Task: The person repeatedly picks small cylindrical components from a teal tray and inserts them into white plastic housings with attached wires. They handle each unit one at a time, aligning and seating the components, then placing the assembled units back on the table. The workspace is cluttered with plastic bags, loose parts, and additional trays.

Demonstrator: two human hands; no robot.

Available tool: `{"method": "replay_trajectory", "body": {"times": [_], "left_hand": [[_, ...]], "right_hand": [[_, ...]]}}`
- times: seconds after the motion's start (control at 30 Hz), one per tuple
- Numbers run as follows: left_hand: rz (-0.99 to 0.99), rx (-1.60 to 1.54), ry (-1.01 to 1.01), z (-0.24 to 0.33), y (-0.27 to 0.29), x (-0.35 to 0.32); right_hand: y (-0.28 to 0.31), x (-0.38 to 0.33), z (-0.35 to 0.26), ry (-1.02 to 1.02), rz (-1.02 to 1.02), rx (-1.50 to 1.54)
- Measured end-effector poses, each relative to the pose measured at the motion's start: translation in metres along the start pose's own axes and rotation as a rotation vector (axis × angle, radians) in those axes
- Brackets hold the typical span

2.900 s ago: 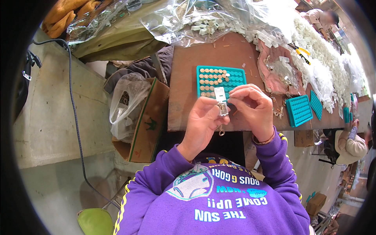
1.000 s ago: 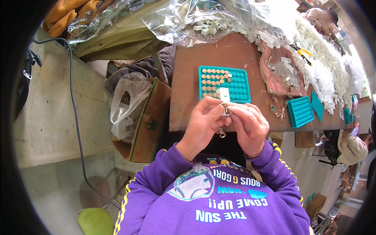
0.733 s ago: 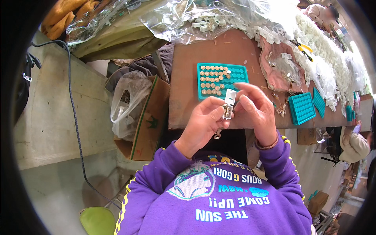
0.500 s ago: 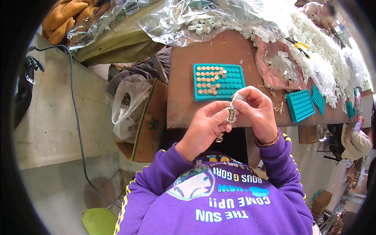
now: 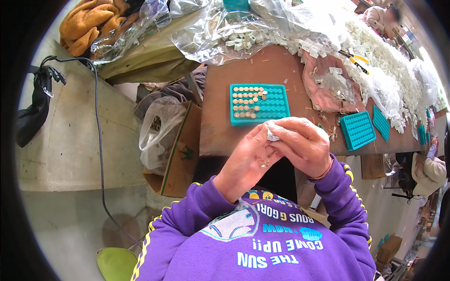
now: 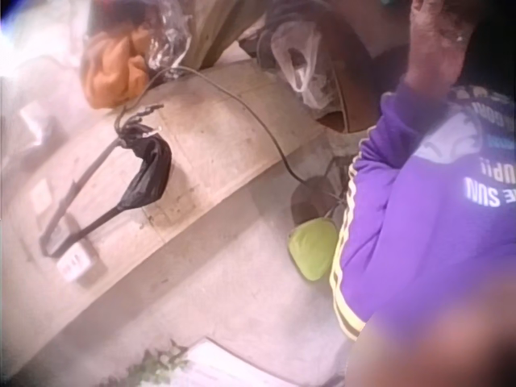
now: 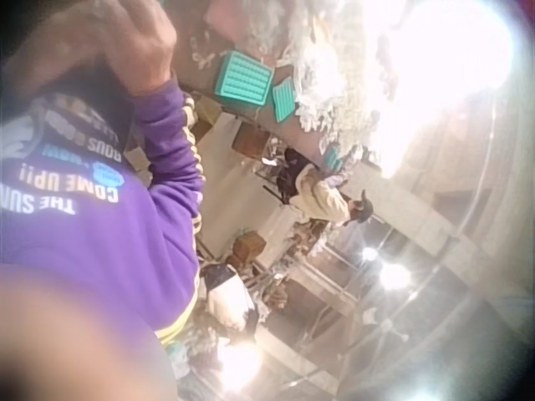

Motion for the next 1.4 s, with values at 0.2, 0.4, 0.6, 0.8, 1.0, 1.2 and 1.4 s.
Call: {"method": "replay_trajectory", "body": {"times": [0.2,0.4,0.6,0.8,1.0,1.2,1.4], "left_hand": [[-0.003,0.254,-0.059,0.002,-0.002,0.006],[0.071,0.687,-0.219,0.009,0.0,0.01],[0.053,0.573,-0.096,0.003,0.004,0.016],[-0.016,0.204,-0.014,-0.004,0.004,0.022],[0.005,0.036,-0.026,-0.007,0.018,0.021],[-0.004,0.101,-0.037,-0.001,0.032,0.02],[-0.062,0.089,-0.058,0.003,0.04,0.02]], "right_hand": [[0.009,-0.001,0.007,0.035,-0.016,-0.031],[0.009,-0.006,0.015,-0.001,-0.022,0.0],[0.012,-0.009,0.019,0.0,-0.067,0.026],[0.009,-0.013,0.021,-0.07,0.064,-0.056],[0.009,-0.013,0.022,-0.168,0.002,0.012],[0.025,-0.004,0.07,-0.451,-0.006,-0.226],[-0.006,0.016,0.153,-0.257,-0.289,-0.529]]}}
Point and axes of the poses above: each hand's wrist, its own x-axis towards the middle knuckle, its own y-axis out of the back of the hand, z = x × y, the point moved 3 cm from there along x, towards the middle knuckle, and after that the axes turned 3 degrees about x, right-handed, at the moved point
